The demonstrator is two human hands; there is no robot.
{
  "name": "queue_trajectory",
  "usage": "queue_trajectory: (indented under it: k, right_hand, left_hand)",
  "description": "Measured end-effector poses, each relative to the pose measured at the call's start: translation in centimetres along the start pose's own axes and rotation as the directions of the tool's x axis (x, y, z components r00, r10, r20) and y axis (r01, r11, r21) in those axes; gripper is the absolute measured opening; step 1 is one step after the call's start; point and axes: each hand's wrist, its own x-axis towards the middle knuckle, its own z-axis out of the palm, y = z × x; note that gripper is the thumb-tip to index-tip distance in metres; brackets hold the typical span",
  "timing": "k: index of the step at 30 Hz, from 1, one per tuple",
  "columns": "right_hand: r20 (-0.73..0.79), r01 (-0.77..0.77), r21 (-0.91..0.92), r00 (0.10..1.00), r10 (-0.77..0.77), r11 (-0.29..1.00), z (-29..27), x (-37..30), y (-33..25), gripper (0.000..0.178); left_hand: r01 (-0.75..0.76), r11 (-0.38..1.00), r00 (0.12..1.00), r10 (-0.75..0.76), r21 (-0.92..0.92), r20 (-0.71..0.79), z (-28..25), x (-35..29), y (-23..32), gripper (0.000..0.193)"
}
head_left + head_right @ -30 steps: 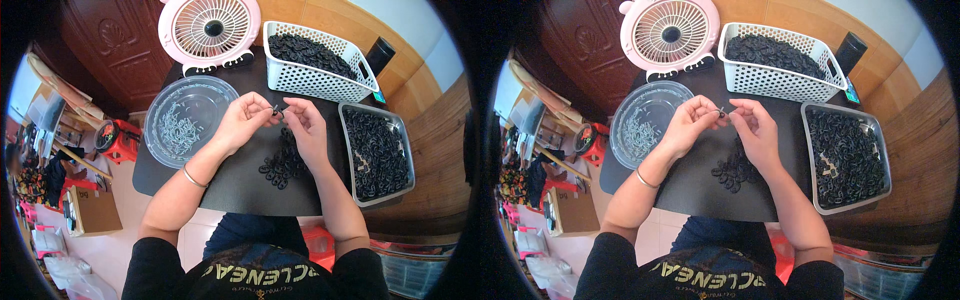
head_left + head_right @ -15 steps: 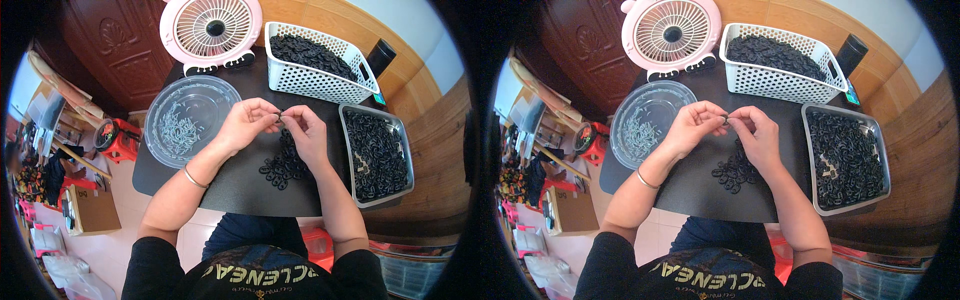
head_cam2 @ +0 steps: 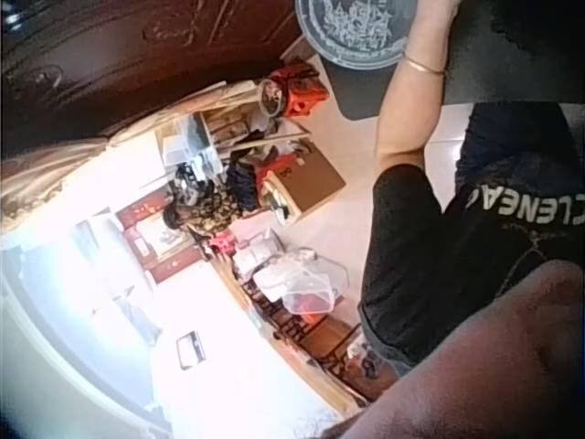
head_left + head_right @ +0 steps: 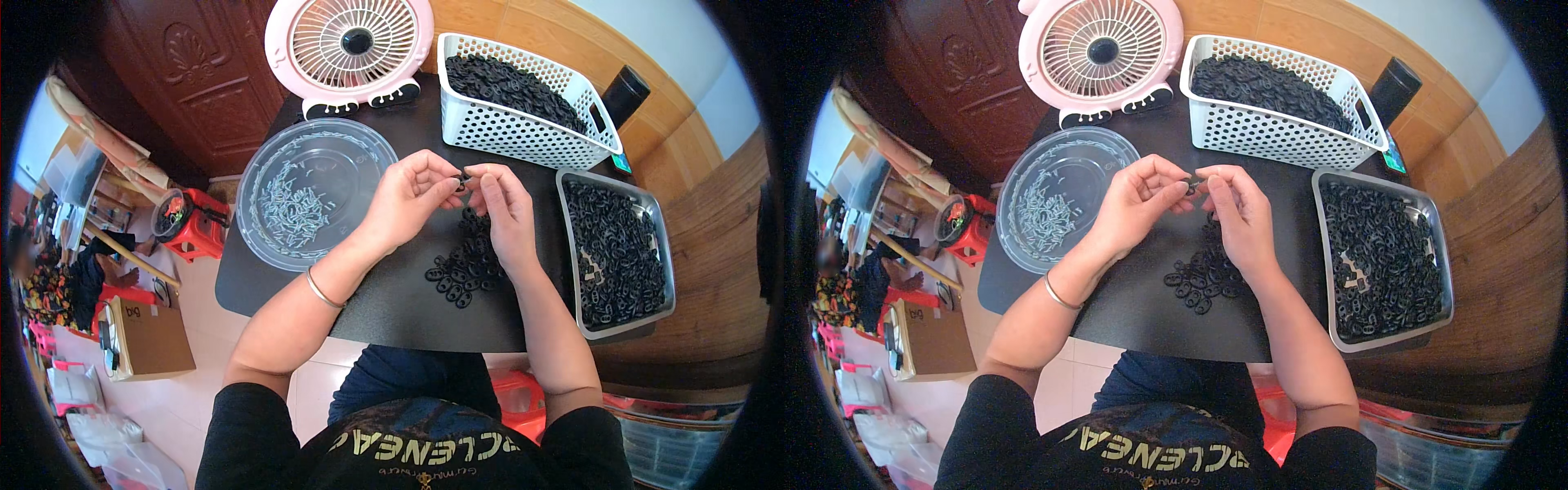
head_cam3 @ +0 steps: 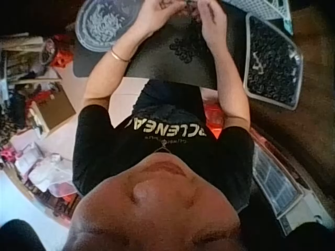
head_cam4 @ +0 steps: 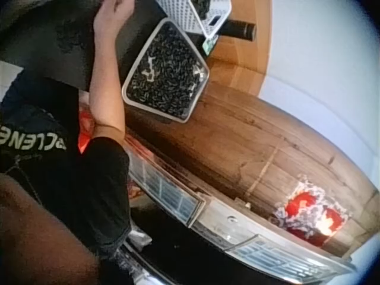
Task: The person assembles small components by picking pins from a clear tray and plastic pieces from the table, inserting the pins into the plastic pieces by hand, and placing the assembled parts on the table.
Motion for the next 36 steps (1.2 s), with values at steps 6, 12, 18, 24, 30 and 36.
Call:
queue_trajectory:
  k: [6,12,18,24,30,36]
  right_hand:
    - [0.069,-0.011,0.194,0.998,-0.003,0.981,0.6,-0.3,0.1,0.014]
    - [0.0,0.002,0.115,1.0,-0.002,0.993,0.0,-0.1,0.4,0.008]
    - [-0.054,-0.071,0.205,0.995,0.084,0.976,-0.2,0.0,0.2,0.005]
    - [-0.01,-0.035,0.205,0.999,0.037,0.978,-0.4,0.2,0.7,0.005]
    - [0.004,-0.029,0.203,1.0,0.029,0.979,-0.7,0.4,1.2,0.01]
    - [0.027,-0.028,0.244,0.999,0.022,0.969,-0.8,0.7,1.5,0.012]
  left_hand:
    - [-0.028,0.994,0.999,0.033,-0.102,0.04,0.2,-0.3,0.1,0.008]
    - [0.048,0.997,0.998,-0.051,0.052,0.048,-0.8,-0.1,2.4,0.013]
    - [-0.067,0.86,0.965,0.185,0.506,-0.186,-5.4,1.3,2.3,0.014]
    - [-0.125,0.197,0.911,0.411,0.972,0.034,-8.2,1.3,-0.3,0.026]
    - [-0.068,0.103,0.971,0.236,0.992,0.043,-7.7,0.7,-0.8,0.037]
    - [-0.091,0.148,0.979,0.193,0.985,0.062,-7.9,0.4,-0.6,0.042]
